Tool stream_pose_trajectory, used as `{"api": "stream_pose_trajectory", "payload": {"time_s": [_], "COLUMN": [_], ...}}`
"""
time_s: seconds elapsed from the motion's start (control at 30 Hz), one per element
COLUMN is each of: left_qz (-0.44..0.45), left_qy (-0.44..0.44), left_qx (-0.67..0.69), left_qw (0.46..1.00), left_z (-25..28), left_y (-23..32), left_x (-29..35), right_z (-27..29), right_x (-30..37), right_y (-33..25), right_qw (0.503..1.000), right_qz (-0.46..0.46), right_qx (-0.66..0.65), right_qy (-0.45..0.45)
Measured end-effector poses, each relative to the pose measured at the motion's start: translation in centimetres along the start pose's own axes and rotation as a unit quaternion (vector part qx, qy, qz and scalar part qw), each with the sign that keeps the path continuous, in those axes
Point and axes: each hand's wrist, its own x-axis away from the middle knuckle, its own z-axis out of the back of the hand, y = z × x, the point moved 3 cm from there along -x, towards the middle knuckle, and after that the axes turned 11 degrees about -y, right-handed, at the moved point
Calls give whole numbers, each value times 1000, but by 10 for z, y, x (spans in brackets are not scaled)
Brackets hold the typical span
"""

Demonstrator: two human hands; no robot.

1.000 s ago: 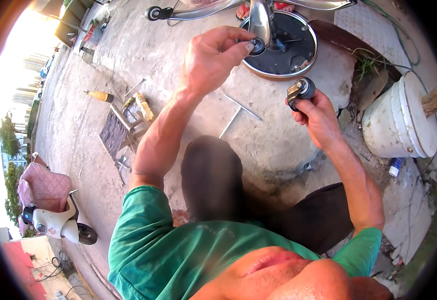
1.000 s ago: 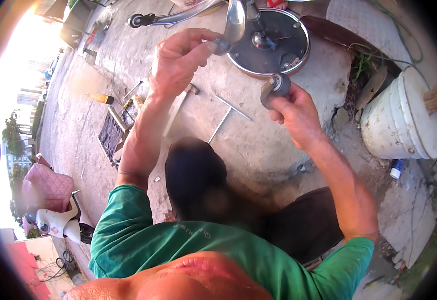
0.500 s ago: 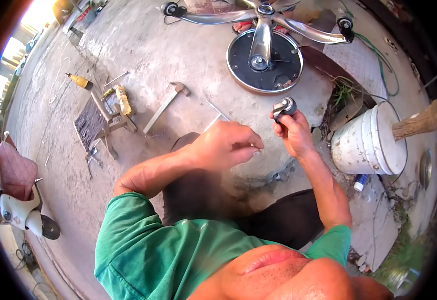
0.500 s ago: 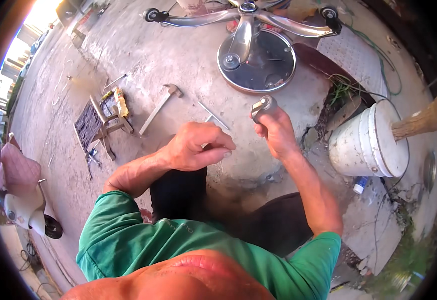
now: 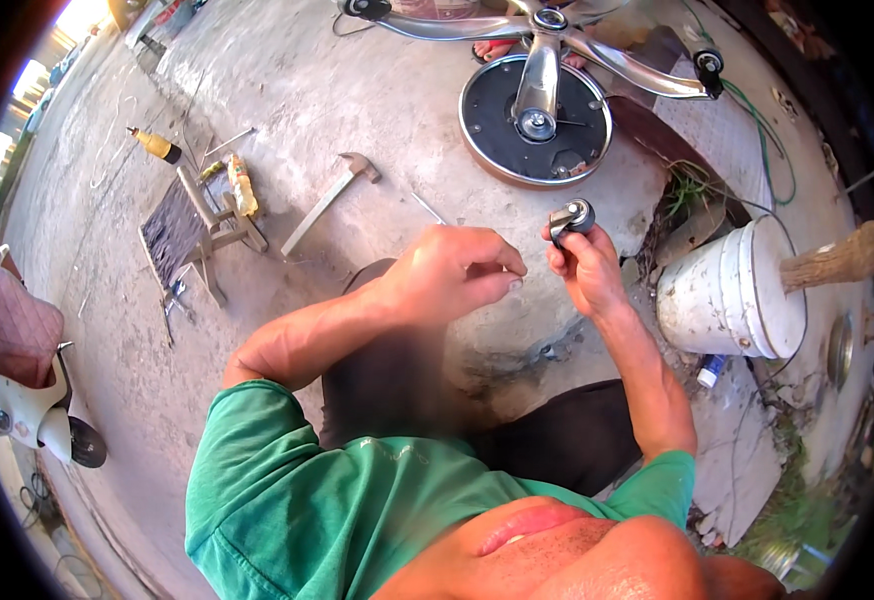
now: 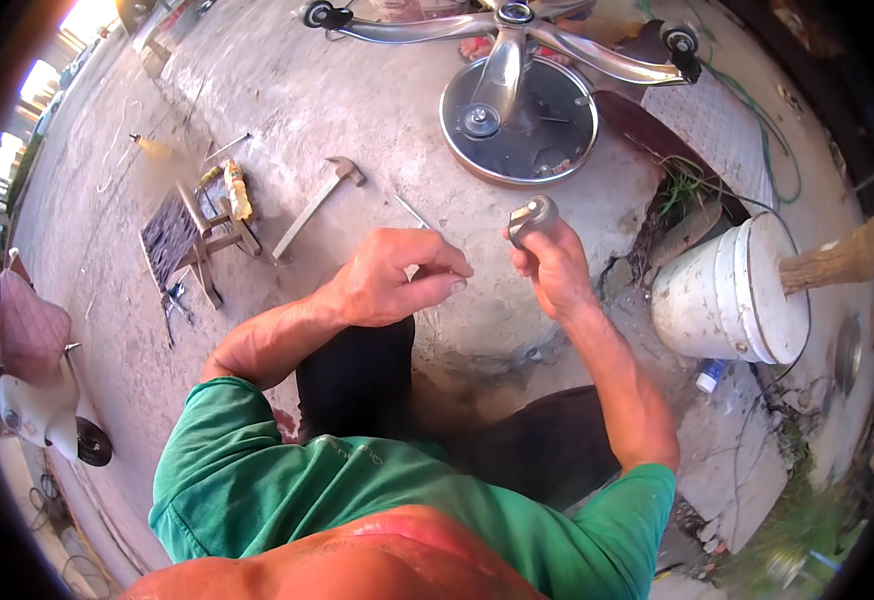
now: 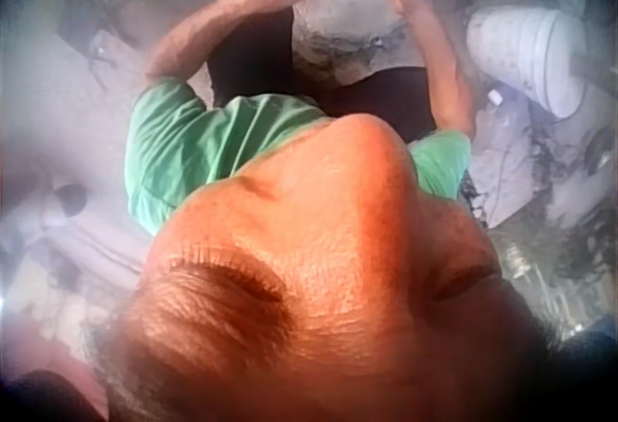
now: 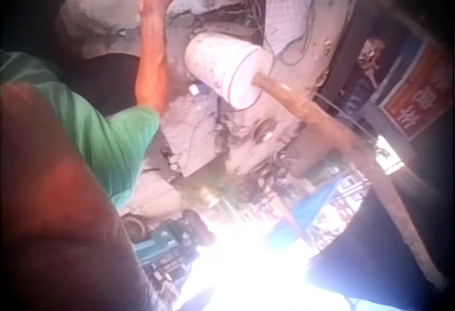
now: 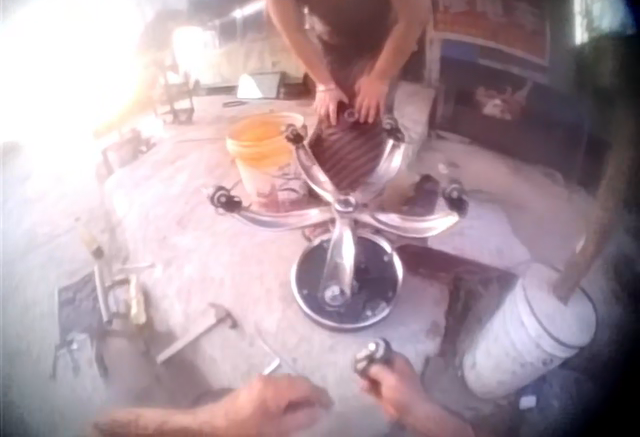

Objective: The person replaces a caster wheel on an office chair base and then uses a T-handle wrench to tighten a central bolt on the underside of the base.

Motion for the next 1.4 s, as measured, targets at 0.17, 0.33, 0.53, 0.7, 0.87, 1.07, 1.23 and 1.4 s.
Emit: {"api": "stream_pose_trajectory", "payload": {"time_s": [0.17,0.33,0.53,0.7,0.87,1.07,1.23,1.4], "left_qz": [23,-3,-19,-33,-48,-91,-129,-121], "left_qy": [8,-15,-27,-37,-48,-63,-82,-54], "left_qx": [176,355,349,334,372,516,535,495], "left_qw": [984,935,937,941,926,849,831,859], "left_z": [18,28,39,40,41,37,40,41], "left_y": [0,3,-3,-2,-9,-17,-22,-24], "left_x": [-6,-23,-37,-42,-44,-43,-43,-40], "right_z": [4,4,1,1,3,5,7,8], "right_x": [2,1,0,-1,-5,-4,-5,-7], "right_y": [4,6,9,13,15,16,18,20], "right_qw": [1000,1000,1000,1000,1000,1000,999,1000], "right_qz": [-2,-7,-22,-23,-24,-25,-28,-25], "right_qx": [-7,-4,3,-3,0,-11,-9,-6], "right_qy": [5,-7,12,10,7,10,15,10]}}
